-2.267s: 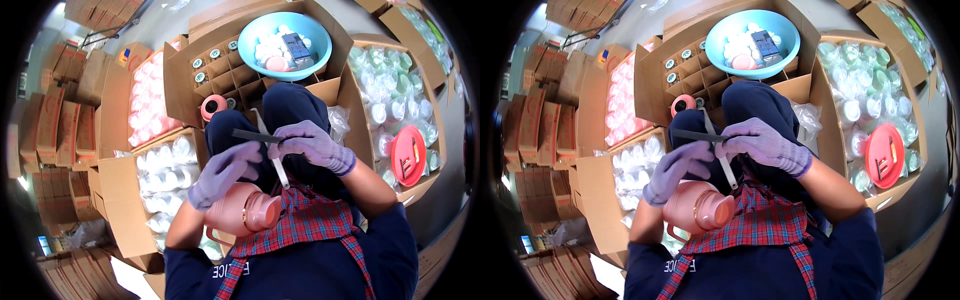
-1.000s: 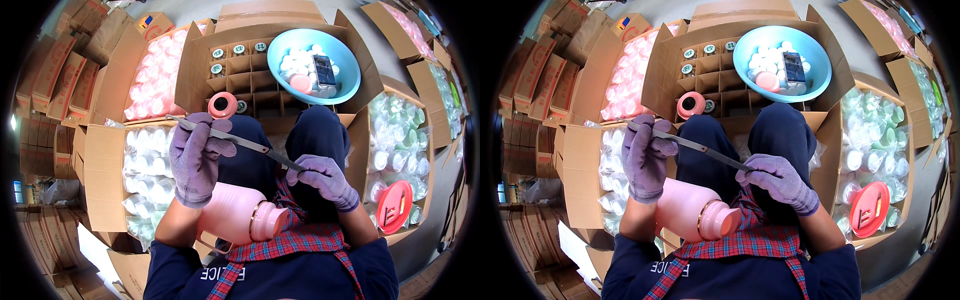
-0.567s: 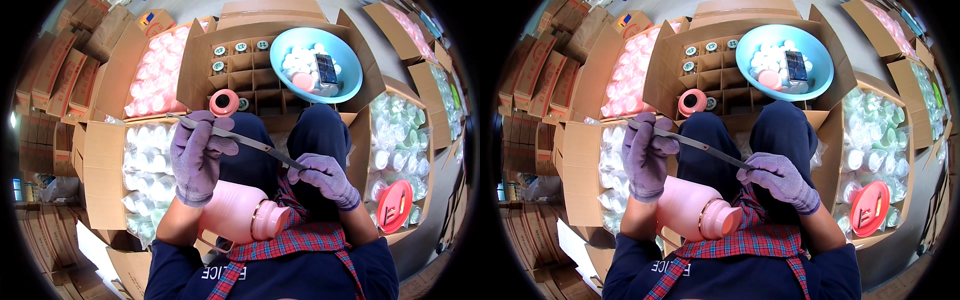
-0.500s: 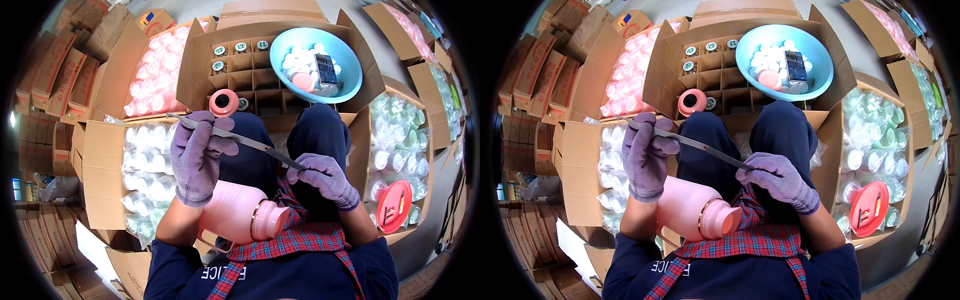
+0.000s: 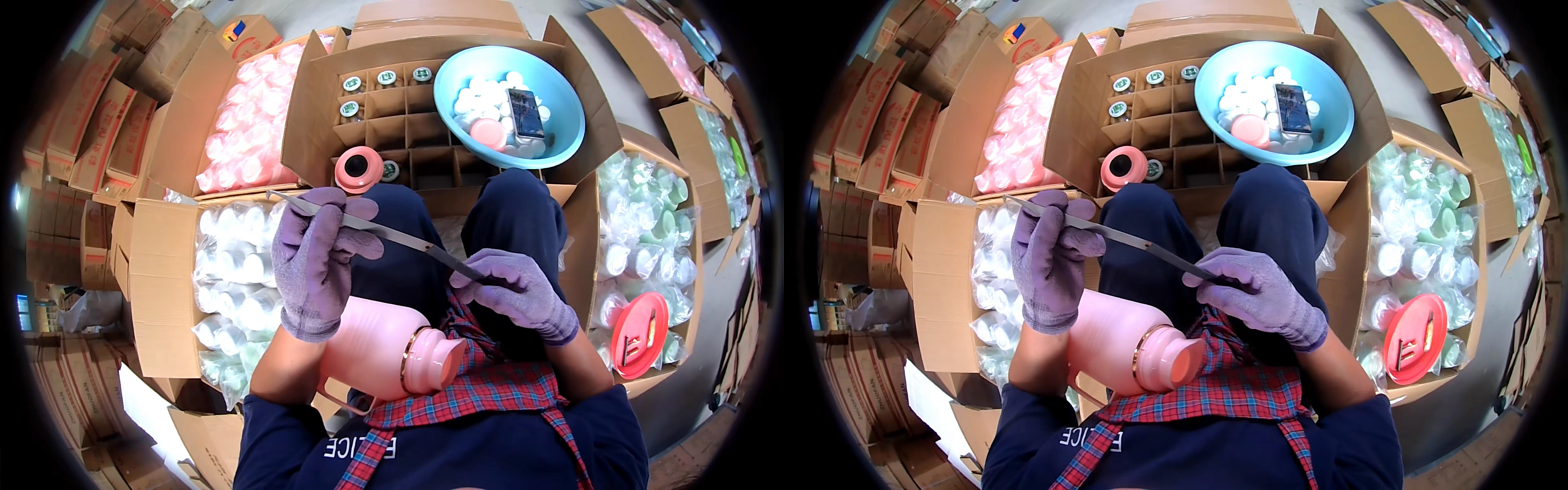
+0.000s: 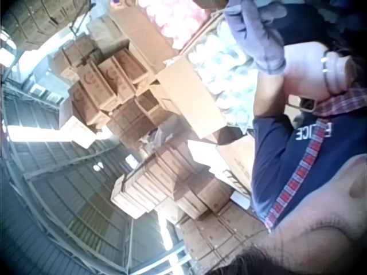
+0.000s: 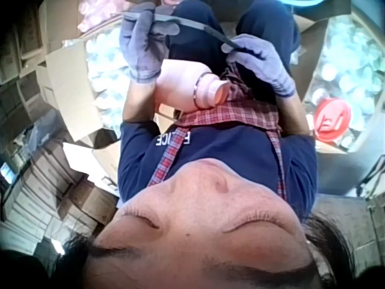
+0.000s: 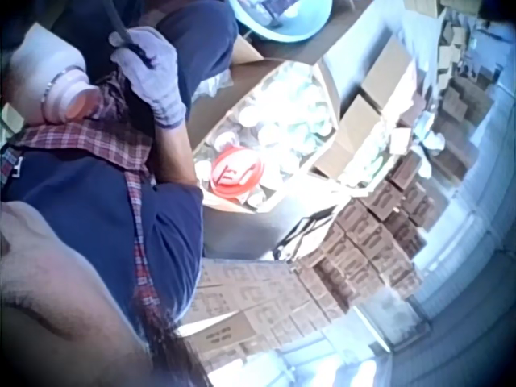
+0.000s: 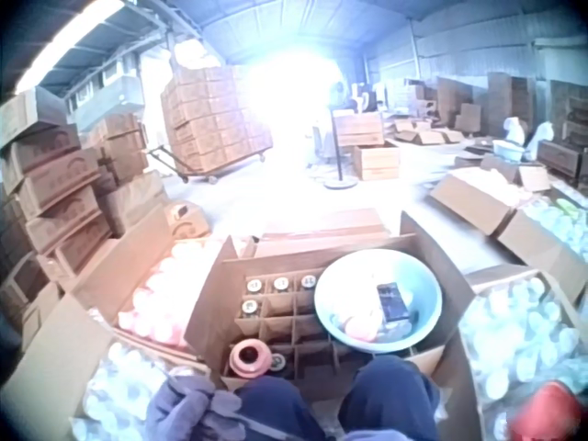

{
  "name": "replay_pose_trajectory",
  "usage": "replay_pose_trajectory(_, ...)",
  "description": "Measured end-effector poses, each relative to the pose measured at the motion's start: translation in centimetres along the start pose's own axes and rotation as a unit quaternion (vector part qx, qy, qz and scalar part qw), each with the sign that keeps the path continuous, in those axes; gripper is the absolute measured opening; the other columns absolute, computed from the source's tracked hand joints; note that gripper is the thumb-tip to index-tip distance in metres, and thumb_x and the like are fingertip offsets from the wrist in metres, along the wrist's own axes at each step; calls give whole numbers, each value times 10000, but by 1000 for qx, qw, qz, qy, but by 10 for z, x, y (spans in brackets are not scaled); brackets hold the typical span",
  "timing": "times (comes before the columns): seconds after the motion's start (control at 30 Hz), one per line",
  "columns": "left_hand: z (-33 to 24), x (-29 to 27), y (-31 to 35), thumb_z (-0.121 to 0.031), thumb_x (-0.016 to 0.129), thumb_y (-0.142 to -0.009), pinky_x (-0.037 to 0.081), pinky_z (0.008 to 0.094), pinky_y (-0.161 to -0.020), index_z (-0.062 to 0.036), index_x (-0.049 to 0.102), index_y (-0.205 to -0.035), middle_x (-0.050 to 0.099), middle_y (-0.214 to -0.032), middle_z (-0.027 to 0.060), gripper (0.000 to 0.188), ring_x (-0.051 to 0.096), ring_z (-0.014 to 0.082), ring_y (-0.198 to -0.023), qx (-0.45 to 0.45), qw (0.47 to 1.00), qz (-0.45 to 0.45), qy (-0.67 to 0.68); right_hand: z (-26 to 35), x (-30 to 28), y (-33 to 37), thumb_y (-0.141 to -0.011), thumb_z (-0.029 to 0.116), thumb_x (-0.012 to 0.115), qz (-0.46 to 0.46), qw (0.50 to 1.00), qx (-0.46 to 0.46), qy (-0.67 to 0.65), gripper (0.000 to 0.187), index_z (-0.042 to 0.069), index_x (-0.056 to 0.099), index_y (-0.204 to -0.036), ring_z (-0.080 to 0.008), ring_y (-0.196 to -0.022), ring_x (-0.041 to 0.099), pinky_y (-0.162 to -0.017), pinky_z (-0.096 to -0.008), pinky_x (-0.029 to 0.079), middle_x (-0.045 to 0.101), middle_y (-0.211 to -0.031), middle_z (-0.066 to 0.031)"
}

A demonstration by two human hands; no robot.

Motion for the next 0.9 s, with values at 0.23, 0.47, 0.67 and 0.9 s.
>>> replay_pose_trajectory(0.23,3,5,1,-83,459,-1045,612,316,-687,30,527,-1230,701,-1095,216,226,728,227,-738,-26,1000,11,-9,-2,13,-12,-963,0,597,-46,996,67,-37,235,-50,649,-1187,-118,-840,647,-767,-257,524,660,-969,-71)
replay_pose_trajectory(0.47,2,9,1,-65,465,-1039,609,303,-675,29,532,-1204,705,-1085,216,202,726,226,-723,-17,999,20,-43,-3,18,-19,-1024,134,575,-80,995,54,-35,212,-7,675,-1148,-75,-701,625,-642,-230,523,648,-874,-46)
replay_pose_trajectory(0.67,1,14,3,-63,469,-1036,607,297,-662,26,533,-1192,704,-1071,215,190,727,221,-722,-17,996,25,-88,0,19,-15,-1032,117,550,-99,994,41,-6,216,-29,676,-1128,-75,-735,625,-663,-227,512,649,-899,-54)
replay_pose_trajectory(0.9,3,18,5,-57,482,-1029,614,303,-665,29,536,-1181,711,-1064,213,183,728,217,-719,-42,995,16,-90,-3,23,-14,-997,107,595,-128,991,18,-32,193,-10,678,-1126,-93,-678,639,-640,-236,522,651,-856,-55)
Point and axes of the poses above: each hand's wrist, its own y-axis away from the middle knuckle, its own x-axis out of the palm, z = x × y, the point moved 4 cm from there along -y, towards the middle knuckle
